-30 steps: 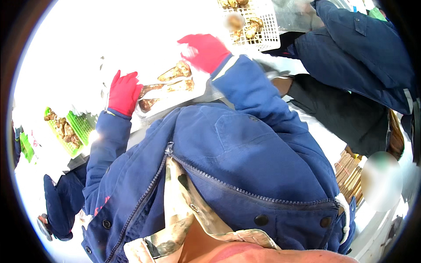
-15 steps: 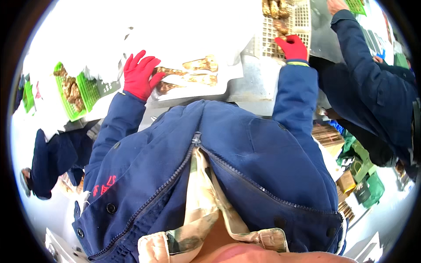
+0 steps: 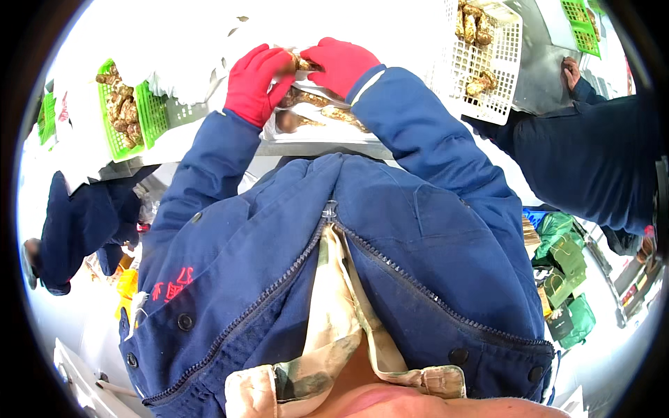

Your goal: The person sorts mushrooms from a green basket onto a white tray and then covers the tray with a sheet of white paper before setting it aside.

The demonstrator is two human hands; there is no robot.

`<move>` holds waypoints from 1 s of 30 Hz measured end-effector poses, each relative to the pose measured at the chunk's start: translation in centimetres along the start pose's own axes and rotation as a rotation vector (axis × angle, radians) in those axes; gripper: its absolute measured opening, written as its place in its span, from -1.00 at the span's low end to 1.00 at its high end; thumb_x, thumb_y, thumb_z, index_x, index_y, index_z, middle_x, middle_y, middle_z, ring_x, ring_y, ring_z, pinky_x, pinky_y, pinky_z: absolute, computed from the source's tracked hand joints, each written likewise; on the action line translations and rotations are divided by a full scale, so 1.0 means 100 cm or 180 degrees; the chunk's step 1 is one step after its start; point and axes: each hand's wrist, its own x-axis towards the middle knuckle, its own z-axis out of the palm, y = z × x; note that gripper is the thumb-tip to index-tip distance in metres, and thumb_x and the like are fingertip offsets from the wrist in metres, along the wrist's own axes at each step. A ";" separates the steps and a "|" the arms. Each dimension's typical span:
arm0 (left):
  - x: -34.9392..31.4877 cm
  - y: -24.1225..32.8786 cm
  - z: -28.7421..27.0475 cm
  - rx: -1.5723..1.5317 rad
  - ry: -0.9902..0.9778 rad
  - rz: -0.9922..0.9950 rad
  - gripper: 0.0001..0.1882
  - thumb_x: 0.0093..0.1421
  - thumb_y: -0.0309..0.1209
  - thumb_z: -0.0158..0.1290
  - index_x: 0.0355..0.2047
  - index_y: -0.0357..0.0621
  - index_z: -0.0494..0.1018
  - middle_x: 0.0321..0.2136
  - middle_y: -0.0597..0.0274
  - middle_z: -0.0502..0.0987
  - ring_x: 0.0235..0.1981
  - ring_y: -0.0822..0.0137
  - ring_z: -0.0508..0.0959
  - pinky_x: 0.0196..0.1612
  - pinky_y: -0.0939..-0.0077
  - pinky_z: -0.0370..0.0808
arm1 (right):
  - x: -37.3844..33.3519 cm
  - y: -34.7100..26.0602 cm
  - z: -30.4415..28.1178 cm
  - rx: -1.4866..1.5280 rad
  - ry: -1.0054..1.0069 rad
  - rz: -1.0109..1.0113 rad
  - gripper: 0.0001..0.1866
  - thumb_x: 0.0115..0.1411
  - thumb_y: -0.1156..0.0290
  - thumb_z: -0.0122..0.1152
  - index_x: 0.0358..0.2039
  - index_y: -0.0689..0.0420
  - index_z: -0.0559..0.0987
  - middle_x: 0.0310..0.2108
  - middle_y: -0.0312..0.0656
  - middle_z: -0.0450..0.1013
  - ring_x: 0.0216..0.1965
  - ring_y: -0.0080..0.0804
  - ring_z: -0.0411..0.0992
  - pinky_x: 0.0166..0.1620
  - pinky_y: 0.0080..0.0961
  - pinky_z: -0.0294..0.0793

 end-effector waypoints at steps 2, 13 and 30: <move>0.005 -0.005 -0.004 0.0273 -0.0199 0.0129 -0.60 0.03 -0.42 0.21 -0.08 0.01 0.48 -0.07 0.25 0.53 0.02 0.03 0.44 0.09 0.22 0.38 | 0.002 -0.002 -0.003 -0.0021 -0.0212 0.0153 -0.73 0.18 0.23 0.13 -0.13 0.00 0.55 -0.26 -0.18 0.47 -0.19 -0.14 0.46 -0.14 -0.27 0.45; 0.032 -0.001 -0.012 0.0347 -0.0345 0.0169 -0.62 0.08 -0.36 0.17 -0.04 0.06 0.48 0.00 0.17 0.49 0.06 -0.01 0.42 0.10 0.19 0.37 | -0.014 0.028 -0.031 -0.0620 0.0927 0.0267 -0.59 0.08 0.17 0.26 -0.05 0.02 0.54 -0.13 -0.18 0.47 -0.09 -0.15 0.40 0.01 -0.26 0.38; 0.068 -0.009 0.009 0.0899 -0.1488 0.0414 -0.71 0.05 -0.32 0.18 -0.19 0.02 0.48 -0.23 0.23 0.53 -0.03 0.16 0.47 0.19 0.12 0.27 | -0.024 0.007 -0.039 -0.1571 0.0156 -0.0113 -0.87 0.01 0.19 0.24 -0.45 -0.09 0.60 -0.30 -0.39 0.46 -0.24 -0.36 0.42 -0.15 -0.25 0.31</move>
